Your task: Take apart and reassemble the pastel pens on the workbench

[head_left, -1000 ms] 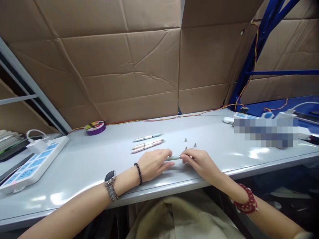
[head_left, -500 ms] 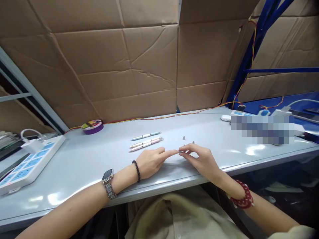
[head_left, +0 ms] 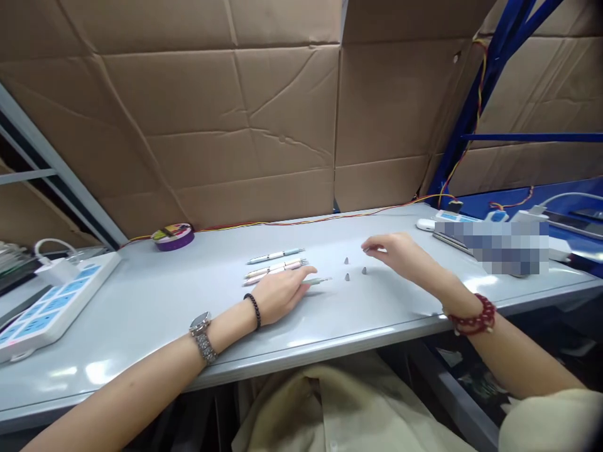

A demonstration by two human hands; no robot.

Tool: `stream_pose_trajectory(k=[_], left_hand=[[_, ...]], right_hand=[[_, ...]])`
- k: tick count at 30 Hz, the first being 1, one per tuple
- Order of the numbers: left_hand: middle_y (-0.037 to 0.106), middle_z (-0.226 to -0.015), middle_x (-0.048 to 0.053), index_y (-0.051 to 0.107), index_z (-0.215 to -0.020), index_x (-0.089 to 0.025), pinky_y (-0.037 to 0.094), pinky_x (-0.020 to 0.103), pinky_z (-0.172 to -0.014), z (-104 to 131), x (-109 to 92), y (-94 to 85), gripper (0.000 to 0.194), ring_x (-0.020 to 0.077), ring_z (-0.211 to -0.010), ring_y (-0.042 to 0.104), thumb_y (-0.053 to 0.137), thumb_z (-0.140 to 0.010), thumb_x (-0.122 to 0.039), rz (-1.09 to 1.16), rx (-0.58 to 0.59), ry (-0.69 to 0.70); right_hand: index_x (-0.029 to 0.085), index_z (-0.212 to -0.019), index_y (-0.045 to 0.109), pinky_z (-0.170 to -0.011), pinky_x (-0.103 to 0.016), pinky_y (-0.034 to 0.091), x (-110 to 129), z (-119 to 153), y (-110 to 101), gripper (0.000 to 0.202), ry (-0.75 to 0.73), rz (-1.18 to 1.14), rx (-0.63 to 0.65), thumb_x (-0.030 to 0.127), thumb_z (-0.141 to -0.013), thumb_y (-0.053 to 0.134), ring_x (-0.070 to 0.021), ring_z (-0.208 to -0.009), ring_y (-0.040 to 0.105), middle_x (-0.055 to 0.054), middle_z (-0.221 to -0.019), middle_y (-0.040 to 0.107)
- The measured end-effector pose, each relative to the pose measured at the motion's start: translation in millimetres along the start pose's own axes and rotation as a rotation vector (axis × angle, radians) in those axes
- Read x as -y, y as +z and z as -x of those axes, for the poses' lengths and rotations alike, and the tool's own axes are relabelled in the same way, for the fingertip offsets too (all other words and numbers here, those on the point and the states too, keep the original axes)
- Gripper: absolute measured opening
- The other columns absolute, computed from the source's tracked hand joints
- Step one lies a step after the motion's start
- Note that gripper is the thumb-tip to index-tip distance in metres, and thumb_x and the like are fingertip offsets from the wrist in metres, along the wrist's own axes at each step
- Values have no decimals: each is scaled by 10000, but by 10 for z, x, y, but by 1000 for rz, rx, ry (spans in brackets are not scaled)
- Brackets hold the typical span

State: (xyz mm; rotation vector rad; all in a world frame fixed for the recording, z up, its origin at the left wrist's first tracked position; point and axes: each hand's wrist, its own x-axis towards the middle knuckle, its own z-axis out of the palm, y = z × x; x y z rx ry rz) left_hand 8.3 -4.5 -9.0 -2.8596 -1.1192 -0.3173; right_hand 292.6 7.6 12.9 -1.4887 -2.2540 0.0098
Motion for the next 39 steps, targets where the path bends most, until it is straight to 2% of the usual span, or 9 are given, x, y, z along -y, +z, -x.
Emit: stream_pose_trajectory(k=[6, 11, 16, 21, 24, 28, 30, 34, 39], left_hand=[[621, -1033, 66, 544, -970, -197, 453, 332, -777, -24, 119, 8, 247, 228, -960, 569, 337, -948, -330, -60, 12, 27], [607, -1030, 63, 551, -960, -198, 452, 339, -798, -29, 216, 18, 200, 230, -960, 549, 396, -928, -319, -78, 12, 37], [587, -988, 68, 561, -993, -198, 454, 352, -801, -26, 220, 16, 225, 231, -935, 538, 387, -929, -327, -63, 3, 29], [501, -1194, 86, 460, -1234, -234, 396, 372, -932, -43, 305, -114, 420, 240, -1087, 465, 423, -896, -482, -8, -10, -27], [372, -1376, 95, 370, -1330, -232, 260, 412, -1055, -37, 536, -177, 525, 258, -1276, 301, 324, -910, -543, 42, 26, -152], [209, -1482, 148, 302, -1395, -183, 185, 534, -1058, 12, 833, -188, 697, 358, -1359, 125, 285, -867, -637, 68, 151, -302], [131, -1505, 147, 231, -1427, -196, 161, 557, -1054, 31, 859, -194, 772, 374, -1367, 69, 293, -834, -686, 84, 206, -330], [25, -1517, 124, 99, -1450, -264, 123, 574, -1054, 38, 714, -195, 854, 360, -1372, 2, 314, -781, -749, 100, 271, -299], [74, -1511, 143, 103, -1449, -275, 123, 606, -1036, 34, 619, -87, 884, 378, -1367, 50, 326, -754, -774, 99, 315, -282]], right_hand=[[169, -792, 724, -676, -272, 466, -104, -366, 81, 230, -125, 48, 348, 50, -719, 540, -191, -719, 643, -51, -781, 720], [141, -890, 726, -693, -281, 467, -76, -392, 87, 275, -116, 58, 428, 46, -715, 536, -208, -767, 640, -92, -860, 719], [161, -922, 712, -643, -254, 458, -74, -398, 53, 280, -95, 50, 465, 80, -716, 541, -195, -751, 638, -66, -861, 716], [156, -1044, 661, -697, -293, 477, -108, -266, -81, 298, -32, 57, 374, 161, -778, 525, -216, -805, 639, -77, -907, 702], [169, -1166, 583, -756, -345, 481, -70, -34, -182, 344, 48, 67, 199, 217, -855, 444, -233, -867, 634, -82, -967, 689], [207, -1184, 554, -784, -349, 489, 219, 268, -146, 323, 46, -32, -130, 269, -907, 400, -224, -898, 633, -58, -1003, 680], [211, -1187, 547, -836, -346, 476, 431, 317, -37, 307, -86, -68, -92, 255, -924, 393, -213, -971, 606, -55, -1092, 650], [194, -1059, 601, -781, -330, 478, 751, 159, 240, 239, -238, 111, 43, 127, -881, 455, -214, -938, 574, -73, -1004, 641], [155, -720, 616, -634, -294, 435, 813, -157, 487, 214, -270, 326, 156, 4, -799, 487, -228, -808, 554, -80, -763, 624]])
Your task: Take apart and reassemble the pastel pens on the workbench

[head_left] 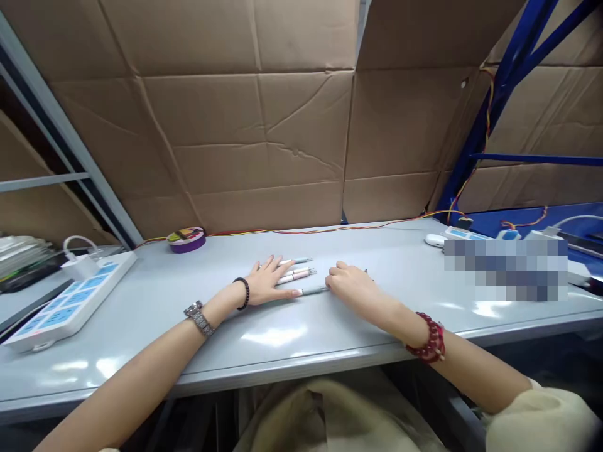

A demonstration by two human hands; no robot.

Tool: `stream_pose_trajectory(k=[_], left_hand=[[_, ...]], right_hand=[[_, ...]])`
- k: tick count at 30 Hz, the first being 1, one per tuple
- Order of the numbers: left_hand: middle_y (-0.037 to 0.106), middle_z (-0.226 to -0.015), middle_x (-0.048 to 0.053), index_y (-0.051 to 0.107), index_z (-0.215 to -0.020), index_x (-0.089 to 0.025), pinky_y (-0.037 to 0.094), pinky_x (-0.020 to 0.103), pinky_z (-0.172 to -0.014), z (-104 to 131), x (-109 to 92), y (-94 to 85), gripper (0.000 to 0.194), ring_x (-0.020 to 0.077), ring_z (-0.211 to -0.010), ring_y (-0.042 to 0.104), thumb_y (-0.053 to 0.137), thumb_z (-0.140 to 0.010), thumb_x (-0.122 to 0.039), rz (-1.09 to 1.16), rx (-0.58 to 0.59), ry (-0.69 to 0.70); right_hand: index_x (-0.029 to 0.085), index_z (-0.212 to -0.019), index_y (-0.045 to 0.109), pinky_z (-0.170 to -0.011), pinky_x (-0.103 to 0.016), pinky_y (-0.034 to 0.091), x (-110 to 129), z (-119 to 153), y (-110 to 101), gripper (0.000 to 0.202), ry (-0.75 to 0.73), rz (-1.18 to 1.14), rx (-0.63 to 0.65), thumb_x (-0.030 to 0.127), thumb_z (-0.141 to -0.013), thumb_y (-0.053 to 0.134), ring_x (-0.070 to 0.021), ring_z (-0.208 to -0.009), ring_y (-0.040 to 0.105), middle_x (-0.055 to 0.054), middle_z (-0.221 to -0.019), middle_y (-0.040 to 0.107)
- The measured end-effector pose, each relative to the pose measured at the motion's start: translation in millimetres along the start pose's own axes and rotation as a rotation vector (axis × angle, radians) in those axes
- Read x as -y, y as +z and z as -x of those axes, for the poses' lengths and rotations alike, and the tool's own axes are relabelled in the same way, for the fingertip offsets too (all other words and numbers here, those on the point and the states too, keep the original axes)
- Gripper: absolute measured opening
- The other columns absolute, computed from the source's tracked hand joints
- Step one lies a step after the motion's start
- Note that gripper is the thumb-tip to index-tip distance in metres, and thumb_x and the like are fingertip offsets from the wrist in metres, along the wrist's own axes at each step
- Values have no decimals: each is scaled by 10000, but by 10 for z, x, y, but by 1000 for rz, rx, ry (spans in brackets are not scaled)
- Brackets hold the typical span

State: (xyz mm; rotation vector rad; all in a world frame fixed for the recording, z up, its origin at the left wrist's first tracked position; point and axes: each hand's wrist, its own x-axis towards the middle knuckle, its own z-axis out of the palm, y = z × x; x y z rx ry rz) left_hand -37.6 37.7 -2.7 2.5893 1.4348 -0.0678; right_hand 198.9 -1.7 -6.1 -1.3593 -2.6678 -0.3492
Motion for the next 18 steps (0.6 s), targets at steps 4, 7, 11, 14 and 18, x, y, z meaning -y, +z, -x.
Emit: stream_pose_trajectory(k=[4, 7, 11, 14, 18], left_hand=[[95, -1513, 125, 115, -1442, -314, 122, 600, -1036, -21, 13, 39, 835, 370, -1369, 69, 304, -768, -769, -1, -7, 37], [113, -1511, 127, 131, -1440, -312, 129, 590, -1038, -27, 3, 42, 817, 368, -1367, 91, 298, -778, -761, -1, -20, 65], [181, -1498, 125, 159, -1440, -278, 157, 540, -1051, -35, -25, 46, 800, 343, -1358, 160, 305, -800, -735, 1, -49, 100], [268, -1470, 115, 185, -1434, -237, 212, 450, -1055, -38, -49, 23, 784, 301, -1327, 260, 328, -821, -702, 10, -69, 134], [342, -1432, 110, 264, -1410, -243, 255, 428, -1038, -15, -54, -51, 766, 299, -1303, 306, 350, -808, -708, 17, -53, 138]], right_hand=[[157, -715, 633, -604, -257, 405, -52, -111, 7, 187, -46, -42, 42, 44, -807, 517, -201, -789, 554, -63, -746, 634], [165, -743, 659, -608, -238, 399, -79, -143, -60, 159, -63, -89, 74, 64, -797, 550, -190, -811, 564, -50, -762, 652], [172, -754, 677, -635, -237, 410, -100, -182, -124, 125, -69, -148, 118, 88, -778, 589, -192, -832, 583, -48, -790, 664], [181, -753, 687, -620, -231, 413, -134, -201, -148, 88, -63, -183, 159, 123, -762, 622, -191, -816, 598, -48, -789, 666], [214, -868, 685, -564, -221, 411, -290, -207, -218, 108, -31, -221, 186, 233, -793, 609, -154, -710, 609, -20, -816, 674]])
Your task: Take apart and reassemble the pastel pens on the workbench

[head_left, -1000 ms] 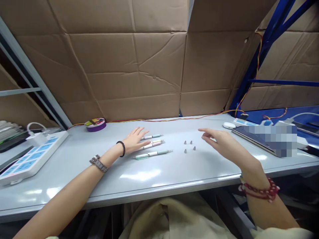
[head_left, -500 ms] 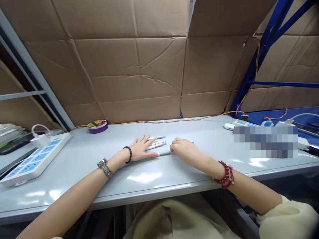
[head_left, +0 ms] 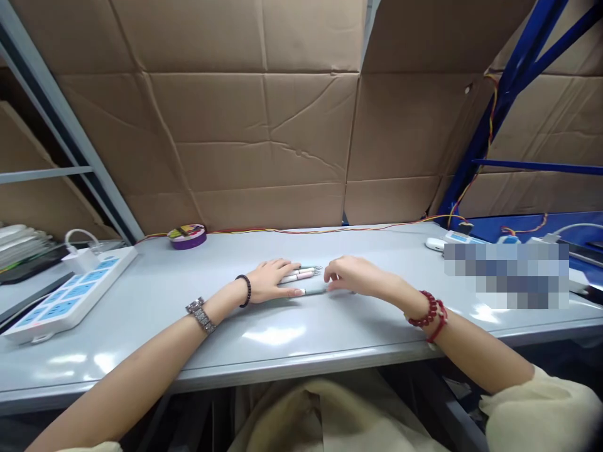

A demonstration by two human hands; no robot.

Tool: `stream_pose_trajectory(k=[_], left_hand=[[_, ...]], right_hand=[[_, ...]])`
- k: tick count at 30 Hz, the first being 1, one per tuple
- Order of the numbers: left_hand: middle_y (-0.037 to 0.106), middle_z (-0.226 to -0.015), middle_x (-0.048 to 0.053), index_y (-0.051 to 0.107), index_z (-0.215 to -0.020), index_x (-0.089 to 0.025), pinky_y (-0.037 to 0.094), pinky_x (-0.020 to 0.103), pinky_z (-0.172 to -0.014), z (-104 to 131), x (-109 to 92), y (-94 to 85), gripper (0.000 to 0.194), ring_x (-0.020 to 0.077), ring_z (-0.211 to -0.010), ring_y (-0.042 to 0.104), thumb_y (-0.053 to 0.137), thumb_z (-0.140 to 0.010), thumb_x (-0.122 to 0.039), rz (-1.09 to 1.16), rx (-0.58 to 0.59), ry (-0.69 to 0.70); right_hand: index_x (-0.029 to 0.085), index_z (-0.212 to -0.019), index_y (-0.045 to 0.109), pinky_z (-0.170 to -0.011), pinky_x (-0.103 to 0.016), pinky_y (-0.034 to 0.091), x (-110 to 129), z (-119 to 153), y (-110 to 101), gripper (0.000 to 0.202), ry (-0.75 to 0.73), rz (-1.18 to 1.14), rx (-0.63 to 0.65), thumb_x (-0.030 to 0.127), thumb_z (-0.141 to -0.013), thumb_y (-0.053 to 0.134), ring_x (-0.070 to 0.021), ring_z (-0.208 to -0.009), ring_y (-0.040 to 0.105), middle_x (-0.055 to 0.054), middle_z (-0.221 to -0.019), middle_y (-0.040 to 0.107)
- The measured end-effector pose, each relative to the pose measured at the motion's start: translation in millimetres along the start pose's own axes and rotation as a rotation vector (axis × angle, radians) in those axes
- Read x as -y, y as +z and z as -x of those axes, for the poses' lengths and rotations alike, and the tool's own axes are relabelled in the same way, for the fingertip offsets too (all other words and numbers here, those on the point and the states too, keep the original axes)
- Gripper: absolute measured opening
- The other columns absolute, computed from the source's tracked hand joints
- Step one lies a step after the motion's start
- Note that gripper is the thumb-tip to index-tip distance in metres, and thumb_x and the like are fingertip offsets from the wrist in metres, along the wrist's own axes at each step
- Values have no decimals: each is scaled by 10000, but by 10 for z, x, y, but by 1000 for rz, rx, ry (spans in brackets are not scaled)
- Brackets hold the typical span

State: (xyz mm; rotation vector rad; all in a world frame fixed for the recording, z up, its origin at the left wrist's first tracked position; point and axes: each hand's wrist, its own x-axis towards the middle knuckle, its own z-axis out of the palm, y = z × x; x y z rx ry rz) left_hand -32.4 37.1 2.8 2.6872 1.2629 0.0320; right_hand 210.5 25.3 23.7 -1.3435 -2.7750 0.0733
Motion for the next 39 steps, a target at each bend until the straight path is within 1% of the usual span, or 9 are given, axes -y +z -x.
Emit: stream_pose_trajectory(k=[4, 6, 12, 14, 18, 26, 32, 35, 39], left_hand=[[208, -1485, 145, 211, -1427, -280, 156, 600, -1023, 39, 31, -30, 867, 389, -1355, 121, 375, -734, -774, -8, 30, -75], [154, -1496, 166, 163, -1440, -270, 132, 637, -1007, 45, 47, -7, 933, 408, -1357, 84, 387, -703, -796, -11, 52, -105], [95, -1509, 148, 92, -1452, -255, 147, 566, -1050, 14, 76, 94, 955, 374, -1368, 66, 364, -713, -795, -18, 83, -113], [102, -1510, 141, 97, -1452, -257, 152, 551, -1057, 9, 81, 103, 942, 368, -1369, 76, 367, -721, -787, -20, 78, -106], [171, -1495, 152, 143, -1447, -236, 182, 532, -1051, 2, 79, 86, 923, 372, -1356, 144, 379, -732, -770, -18, 48, -75], [440, -1336, 140, 308, -1377, -165, 379, 351, -942, -1, 59, 0, 756, 274, -1146, 479, 423, -808, -650, 16, -13, 31], [511, -1264, 107, 406, -1305, -176, 401, 309, -901, 19, 51, -52, 625, 245, -1096, 516, 464, -827, -574, 9, -27, 40], [551, -1213, 95, 450, -1261, -198, 389, 350, -907, 18, 62, -46, 566, 253, -1060, 536, 457, -834, -569, -11, -44, 26], [559, -1206, 92, 448, -1257, -226, 340, 444, -954, 28, 56, -33, 522, 272, -1055, 542, 436, -852, -554, -35, -80, 27]], right_hand=[[193, -968, 665, -550, -220, 423, -215, -49, -132, 185, 64, 1, 6, 214, -809, 573, -155, -722, 621, -36, -888, 674], [178, -990, 658, -556, -230, 438, -285, -126, -156, 204, 87, 18, 30, 188, -799, 586, -159, -717, 623, -41, -884, 672], [135, -919, 613, -696, -312, 502, -218, -403, -40, 188, 97, 76, 78, 305, -885, 540, -134, -764, 606, -29, -889, 638], [135, -843, 627, -677, -289, 491, -157, -452, -2, 155, 80, 83, 71, 258, -879, 541, -136, -740, 608, -33, -840, 650], [135, -746, 660, -627, -253, 443, -94, -454, 24, 134, 71, 90, 31, 100, -800, 542, -167, -720, 620, -78, -790, 678], [164, -769, 692, -596, -225, 414, -119, -360, 35, 190, 65, 44, -16, 100, -783, 513, -174, -707, 623, -68, -801, 693], [189, -766, 695, -572, -221, 406, -102, -360, 92, 177, 51, -8, -4, 106, -769, 539, -178, -709, 624, -53, -791, 695], [214, -908, 685, -569, -226, 419, -129, -307, 40, 191, 58, -40, 7, 160, -785, 550, -187, -742, 627, -50, -858, 694], [220, -1176, 558, -581, -229, 445, -230, -41, -129, 332, 97, -81, 2, 230, -853, 480, -170, -744, 634, -65, -983, 672]])
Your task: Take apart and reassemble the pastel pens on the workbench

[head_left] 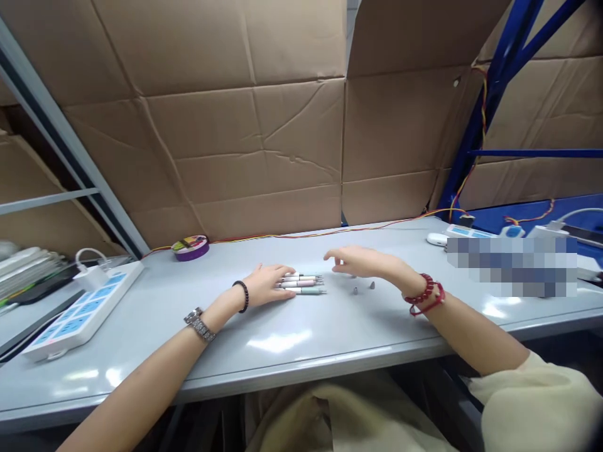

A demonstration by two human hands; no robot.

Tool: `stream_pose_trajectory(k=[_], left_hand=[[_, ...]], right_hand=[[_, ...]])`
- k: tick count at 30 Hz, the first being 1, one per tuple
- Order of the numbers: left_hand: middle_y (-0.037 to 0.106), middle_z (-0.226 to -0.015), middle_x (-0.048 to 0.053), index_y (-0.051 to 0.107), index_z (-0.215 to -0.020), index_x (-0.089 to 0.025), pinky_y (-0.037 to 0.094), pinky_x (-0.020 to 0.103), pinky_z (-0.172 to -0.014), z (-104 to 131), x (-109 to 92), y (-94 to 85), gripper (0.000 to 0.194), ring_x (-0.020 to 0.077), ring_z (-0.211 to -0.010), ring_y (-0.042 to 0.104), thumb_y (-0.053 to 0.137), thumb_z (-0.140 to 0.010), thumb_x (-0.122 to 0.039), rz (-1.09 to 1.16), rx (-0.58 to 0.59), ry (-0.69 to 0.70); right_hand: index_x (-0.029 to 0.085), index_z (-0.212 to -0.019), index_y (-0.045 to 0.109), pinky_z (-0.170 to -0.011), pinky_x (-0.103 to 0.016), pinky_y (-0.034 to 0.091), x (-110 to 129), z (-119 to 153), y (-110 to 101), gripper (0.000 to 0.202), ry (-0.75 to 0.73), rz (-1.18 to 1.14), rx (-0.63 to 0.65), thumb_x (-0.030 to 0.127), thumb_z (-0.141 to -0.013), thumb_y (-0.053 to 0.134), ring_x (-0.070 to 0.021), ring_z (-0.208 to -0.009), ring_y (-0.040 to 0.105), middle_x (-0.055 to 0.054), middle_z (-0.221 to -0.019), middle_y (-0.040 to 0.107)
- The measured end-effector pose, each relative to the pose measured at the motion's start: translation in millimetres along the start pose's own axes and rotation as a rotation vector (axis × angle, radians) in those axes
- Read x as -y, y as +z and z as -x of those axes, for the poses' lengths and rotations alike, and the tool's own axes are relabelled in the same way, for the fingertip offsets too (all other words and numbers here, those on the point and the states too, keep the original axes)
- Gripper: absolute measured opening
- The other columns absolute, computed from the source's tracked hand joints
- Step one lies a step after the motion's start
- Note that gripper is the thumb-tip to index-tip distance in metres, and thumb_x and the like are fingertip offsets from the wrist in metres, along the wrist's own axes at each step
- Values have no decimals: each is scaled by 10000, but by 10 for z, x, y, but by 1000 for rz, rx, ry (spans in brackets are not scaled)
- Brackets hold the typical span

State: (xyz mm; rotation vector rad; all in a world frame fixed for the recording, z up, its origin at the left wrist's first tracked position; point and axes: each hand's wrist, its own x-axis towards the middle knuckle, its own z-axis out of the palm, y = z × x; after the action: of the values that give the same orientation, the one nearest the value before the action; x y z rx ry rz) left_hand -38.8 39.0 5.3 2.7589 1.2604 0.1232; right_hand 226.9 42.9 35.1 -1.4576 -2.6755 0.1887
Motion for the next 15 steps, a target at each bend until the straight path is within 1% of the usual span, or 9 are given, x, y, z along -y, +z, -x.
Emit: stream_pose_trajectory(k=[2, 4, 5, 7, 10, 13, 15], left_hand=[[503, -1275, 114, 397, -1302, -228, 294, 499, -984, 10, -31, -8, 565, 302, -1123, 496, 452, -844, -554, -16, -43, 13], [427, -1345, 125, 393, -1305, -238, 272, 505, -1003, 19, -80, -25, 576, 315, -1192, 429, 501, -826, -538, -33, -86, 46], [400, -1364, 120, 433, -1270, -245, 280, 486, -1007, 22, -107, -33, 533, 310, -1209, 408, 525, -821, -516, -40, -104, 69], [393, -1361, 100, 544, -1132, -247, 313, 438, -999, 24, -155, -39, 377, 290, -1208, 402, 558, -821, -459, -49, -125, 121], [426, -1318, 96, 615, -943, -219, 323, 429, -994, 11, -190, -14, 211, 288, -1203, 395, 578, -828, -391, -51, -147, 172], [474, -1258, 104, 612, -842, -195, 336, 436, -980, -11, -187, 25, 156, 288, -1181, 415, 582, -838, -347, -36, -165, 194], [495, -1234, 101, 596, -802, -187, 353, 425, -964, -21, -188, 33, 145, 281, -1156, 439, 584, -840, -327, -16, -178, 205]], right_hand=[[208, -1203, 524, -597, -244, 456, -48, 201, -36, 334, 32, -6, -38, 232, -889, 414, -171, -738, 637, -75, -990, 667], [209, -1186, 529, -658, -280, 467, -60, 404, 12, 317, 80, 19, -155, 233, -897, 401, -209, -842, 632, -83, -1027, 655], [209, -1172, 541, -714, -303, 466, -51, 491, 65, 305, 77, 46, -196, 241, -892, 424, -234, -922, 614, -89, -1069, 641], [212, -1157, 552, -749, -323, 462, -9, 617, 198, 292, 63, 70, -215, 218, -885, 444, -244, -948, 605, -90, -1075, 632], [201, -1109, 572, -738, -324, 464, 76, 677, 375, 263, 37, 80, -227, 177, -880, 447, -235, -919, 607, -94, -1038, 631], [192, -919, 625, -701, -305, 459, 128, 650, 459, 205, 41, 57, -241, 124, -868, 438, -211, -830, 616, -73, -900, 649], [194, -801, 631, -677, -297, 455, 139, 630, 478, 227, 40, 7, -253, 94, -859, 436, -192, -762, 616, -49, -818, 649]])
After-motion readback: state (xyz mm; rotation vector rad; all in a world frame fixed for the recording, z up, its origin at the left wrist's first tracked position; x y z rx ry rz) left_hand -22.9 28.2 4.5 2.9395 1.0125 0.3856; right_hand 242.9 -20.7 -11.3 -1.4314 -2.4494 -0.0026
